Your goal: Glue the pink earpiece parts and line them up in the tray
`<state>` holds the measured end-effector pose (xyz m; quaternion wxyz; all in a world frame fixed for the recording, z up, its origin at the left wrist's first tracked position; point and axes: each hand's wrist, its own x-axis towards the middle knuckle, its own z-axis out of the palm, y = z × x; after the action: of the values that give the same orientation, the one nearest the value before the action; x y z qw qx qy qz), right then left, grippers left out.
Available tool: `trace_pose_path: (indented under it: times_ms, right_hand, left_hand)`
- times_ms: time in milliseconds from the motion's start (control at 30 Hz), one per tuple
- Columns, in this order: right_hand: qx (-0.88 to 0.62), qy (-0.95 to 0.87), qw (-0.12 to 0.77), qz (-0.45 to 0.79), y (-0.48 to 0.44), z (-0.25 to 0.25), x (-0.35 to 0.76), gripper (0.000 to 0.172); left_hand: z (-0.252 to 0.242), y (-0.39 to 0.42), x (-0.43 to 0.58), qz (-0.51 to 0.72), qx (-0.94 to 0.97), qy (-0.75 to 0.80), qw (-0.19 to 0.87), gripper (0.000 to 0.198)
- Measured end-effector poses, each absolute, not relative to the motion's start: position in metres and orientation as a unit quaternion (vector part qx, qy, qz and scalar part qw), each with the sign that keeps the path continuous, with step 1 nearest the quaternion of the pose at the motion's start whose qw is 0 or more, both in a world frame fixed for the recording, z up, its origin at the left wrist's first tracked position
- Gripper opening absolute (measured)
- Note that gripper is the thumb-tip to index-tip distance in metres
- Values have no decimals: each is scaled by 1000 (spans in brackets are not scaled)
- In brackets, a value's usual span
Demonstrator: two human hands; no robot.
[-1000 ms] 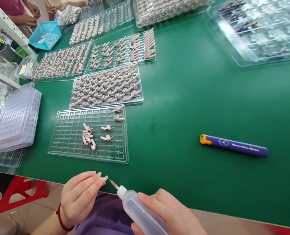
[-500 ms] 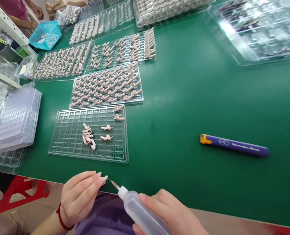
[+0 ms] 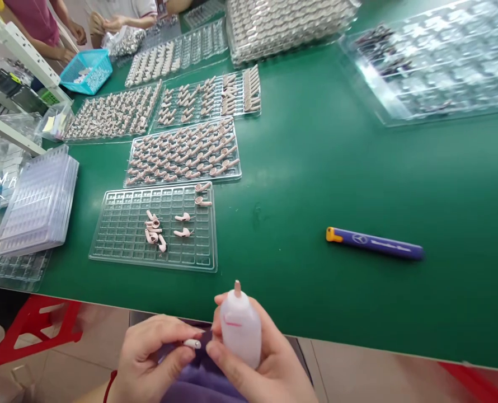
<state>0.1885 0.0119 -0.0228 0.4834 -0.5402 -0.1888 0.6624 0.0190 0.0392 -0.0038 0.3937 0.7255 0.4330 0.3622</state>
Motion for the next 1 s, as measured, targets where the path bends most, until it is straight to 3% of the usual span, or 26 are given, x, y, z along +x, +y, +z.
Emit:
trace_pose_path:
  times_ms: [333,533,800,1000]
  right_hand:
    - [-410,-74,502,758,4,-26,178,43]
    - [-354,-73,468,806,5,-24,176,47]
    - [-339,-79,453,820,5,-23,175,51]
    - [-319,-60,471,820,3,-22,173,45]
  left_hand:
    - [-1,34,21,400,730,389,395,11]
    - [3,31,18,394,751,375,374,16]
    - [4,29,17,388,756,360,385,15]
    - [8,29,17,389,764,356,372,15]
